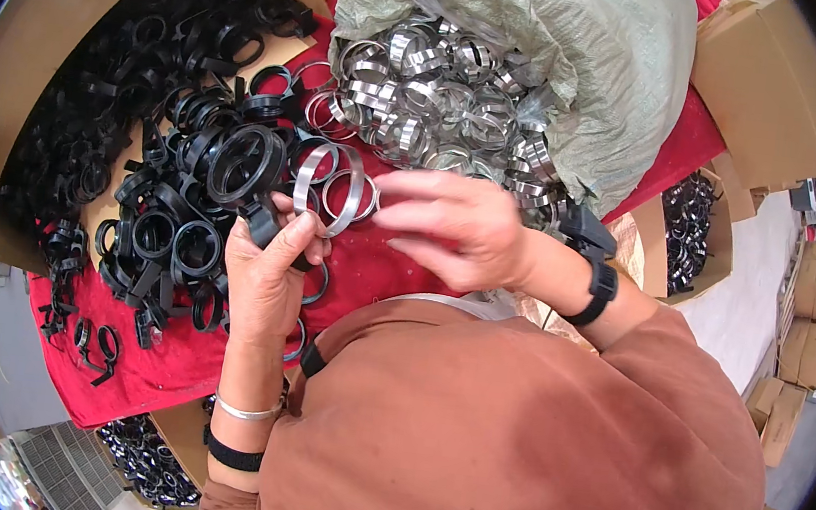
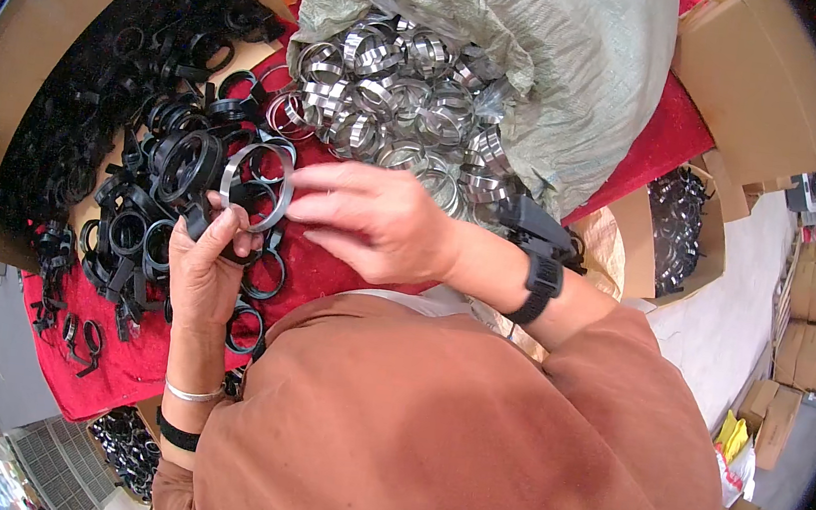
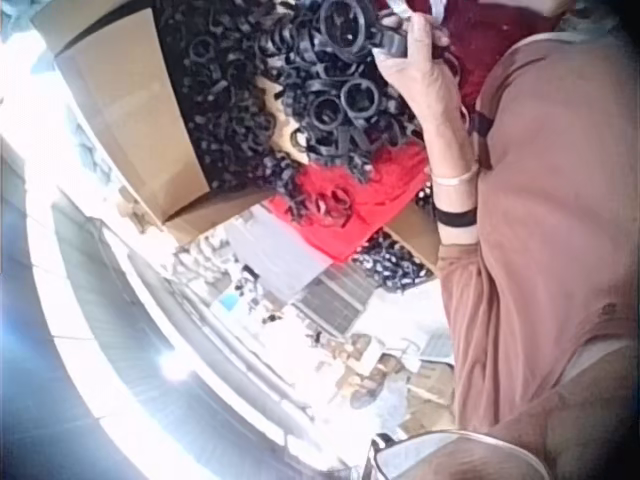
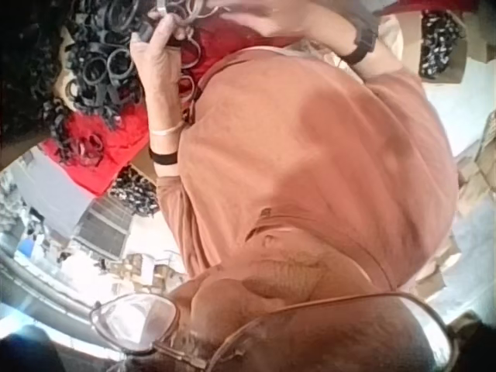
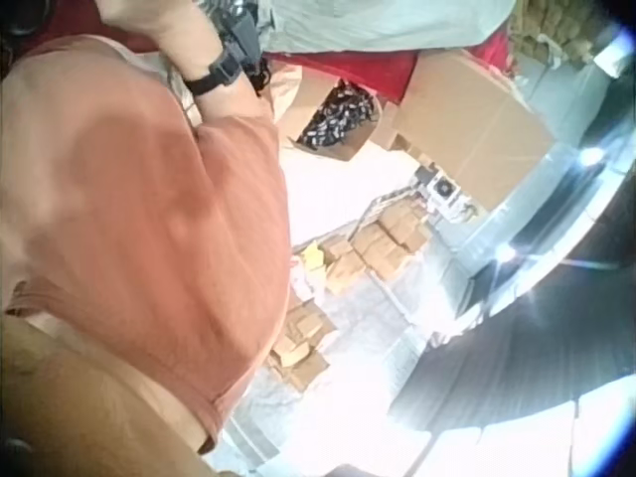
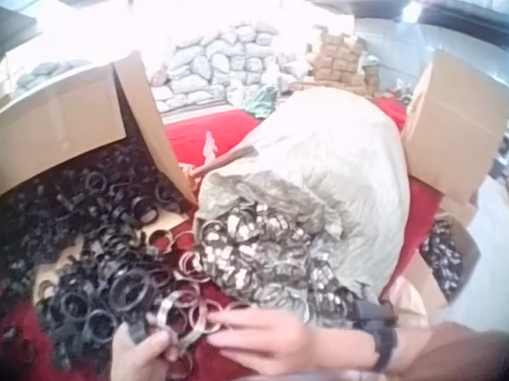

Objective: The recorder is picking up black plastic rings and fitting metal rings into them, likely for inspection or assembly.

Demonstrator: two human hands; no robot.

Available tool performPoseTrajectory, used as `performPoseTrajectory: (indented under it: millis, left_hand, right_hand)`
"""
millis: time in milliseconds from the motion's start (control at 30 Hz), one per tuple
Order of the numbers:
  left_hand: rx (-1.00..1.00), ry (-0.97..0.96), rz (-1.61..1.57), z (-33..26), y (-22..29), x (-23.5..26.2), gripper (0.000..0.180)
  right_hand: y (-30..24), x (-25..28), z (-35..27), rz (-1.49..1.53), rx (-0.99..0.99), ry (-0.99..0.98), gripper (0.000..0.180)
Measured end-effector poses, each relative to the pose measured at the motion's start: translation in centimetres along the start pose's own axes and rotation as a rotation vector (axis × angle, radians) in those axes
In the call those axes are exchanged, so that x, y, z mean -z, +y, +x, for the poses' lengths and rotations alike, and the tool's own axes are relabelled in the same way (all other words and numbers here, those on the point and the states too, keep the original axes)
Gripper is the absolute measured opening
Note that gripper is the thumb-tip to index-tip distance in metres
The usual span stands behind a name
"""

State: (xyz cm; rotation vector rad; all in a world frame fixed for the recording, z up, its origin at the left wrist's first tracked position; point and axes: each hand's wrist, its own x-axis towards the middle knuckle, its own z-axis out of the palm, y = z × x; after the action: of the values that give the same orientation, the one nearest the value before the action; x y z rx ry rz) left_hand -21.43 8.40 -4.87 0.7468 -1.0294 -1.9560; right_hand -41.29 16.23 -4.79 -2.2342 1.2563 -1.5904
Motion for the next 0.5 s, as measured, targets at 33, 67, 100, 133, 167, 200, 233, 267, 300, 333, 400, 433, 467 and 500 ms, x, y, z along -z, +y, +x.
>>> performPoseTrajectory:
  millis: [33, 67, 100, 133, 167, 200, 233, 267, 300, 333, 400, 433, 467, 500]
  left_hand:
    - [-0.005, -0.005, 0.006, 0.0, 0.1, 0.2, 0.020]
    - [-0.008, -0.013, 0.013, 0.1, 0.2, 0.3, 0.021]
    - [-0.008, -0.009, 0.027, 0.1, 0.2, 0.4, 0.021]
    - [-0.009, -0.004, 0.027, 0.1, 0.3, 0.5, 0.021]
    - [-0.002, -0.005, 0.038, 0.2, 0.4, 0.3, 0.022]
    - [0.006, -0.005, 0.050, 0.3, 0.5, 0.1, 0.022]
    - [0.008, -0.006, 0.052, 0.4, 0.5, 0.1, 0.022]
    - [0.011, 0.003, 0.053, 0.4, 0.4, 0.2, 0.022]
    - [0.016, 0.015, 0.057, 0.3, 0.4, 0.4, 0.021]
    - [0.016, 0.030, 0.062, 0.3, 0.4, 0.5, 0.021]
    - [0.077, 0.044, -0.039, 0.1, 0.5, 0.9, 0.020]
    - [0.108, 0.046, -0.101, 0.2, 0.4, 1.2, 0.020]
    - [0.164, -0.003, -0.184, 0.8, 0.4, 0.9, 0.017]
    - [0.186, -0.003, -0.235, 0.7, 0.2, 1.3, 0.016]
  right_hand:
    - [-0.4, 0.8, 0.3, 0.031, -0.086, 0.064, 0.024]
    - [-1.1, 1.9, 0.5, 0.079, -0.255, 0.078, 0.022]
    - [-0.7, 2.4, 0.4, 0.026, -0.309, 0.121, 0.021]
    - [0.0, 2.7, 0.7, -0.026, -0.362, 0.164, 0.019]
    - [0.9, 2.7, 0.8, 0.033, -0.437, 0.220, 0.018]
    - [1.6, 2.5, 0.9, 0.093, -0.512, 0.275, 0.017]
    - [1.9, 2.5, 1.2, 0.235, -0.613, 0.311, 0.017]
    - [1.8, 2.8, 1.9, 0.243, -0.614, 0.304, 0.017]
    - [1.3, 3.5, 3.0, 0.243, -0.584, 0.319, 0.014]
    - [0.9, 4.3, 4.2, 0.245, -0.554, 0.333, 0.011]
    - [2.1, 8.8, 5.6, 0.059, -0.240, 0.157, 0.035]
    - [3.0, 10.9, 4.4, 0.819, 0.086, 0.233, 0.041]
    - [1.4, 13.2, 4.4, 0.887, 0.206, 0.190, 0.041]
    - [-0.1, 13.0, 5.1, 0.842, 0.269, 0.115, 0.040]
